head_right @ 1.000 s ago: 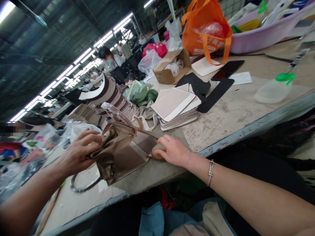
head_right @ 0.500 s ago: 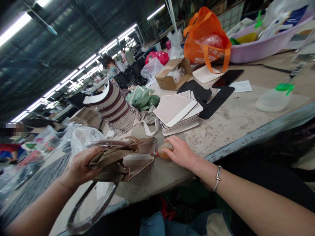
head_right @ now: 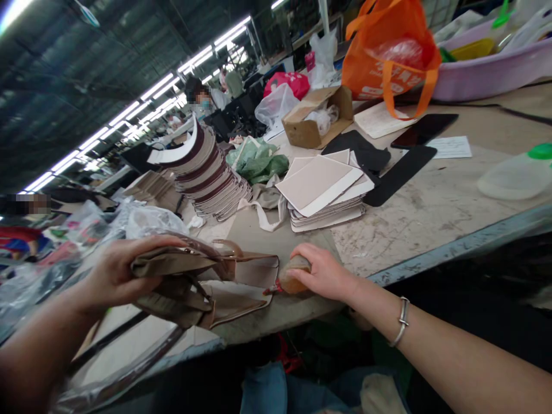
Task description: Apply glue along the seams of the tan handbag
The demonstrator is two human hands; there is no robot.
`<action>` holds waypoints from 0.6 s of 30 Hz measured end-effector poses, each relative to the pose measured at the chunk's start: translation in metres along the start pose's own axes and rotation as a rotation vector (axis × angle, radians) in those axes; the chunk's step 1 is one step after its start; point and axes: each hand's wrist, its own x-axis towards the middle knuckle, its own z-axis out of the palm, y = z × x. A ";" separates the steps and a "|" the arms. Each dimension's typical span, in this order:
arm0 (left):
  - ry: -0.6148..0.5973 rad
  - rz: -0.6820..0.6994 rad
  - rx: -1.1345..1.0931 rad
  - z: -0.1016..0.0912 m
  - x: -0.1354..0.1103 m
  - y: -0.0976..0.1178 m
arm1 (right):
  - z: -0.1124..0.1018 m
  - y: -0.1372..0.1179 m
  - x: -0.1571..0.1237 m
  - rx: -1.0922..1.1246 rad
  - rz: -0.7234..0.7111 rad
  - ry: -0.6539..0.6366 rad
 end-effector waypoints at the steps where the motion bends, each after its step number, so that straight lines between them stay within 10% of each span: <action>1: -0.052 -0.011 0.014 0.000 0.004 0.002 | 0.001 0.000 -0.001 0.002 -0.008 0.002; 18: -0.304 -0.045 0.064 0.012 0.040 -0.009 | -0.005 0.006 -0.012 0.004 0.019 0.016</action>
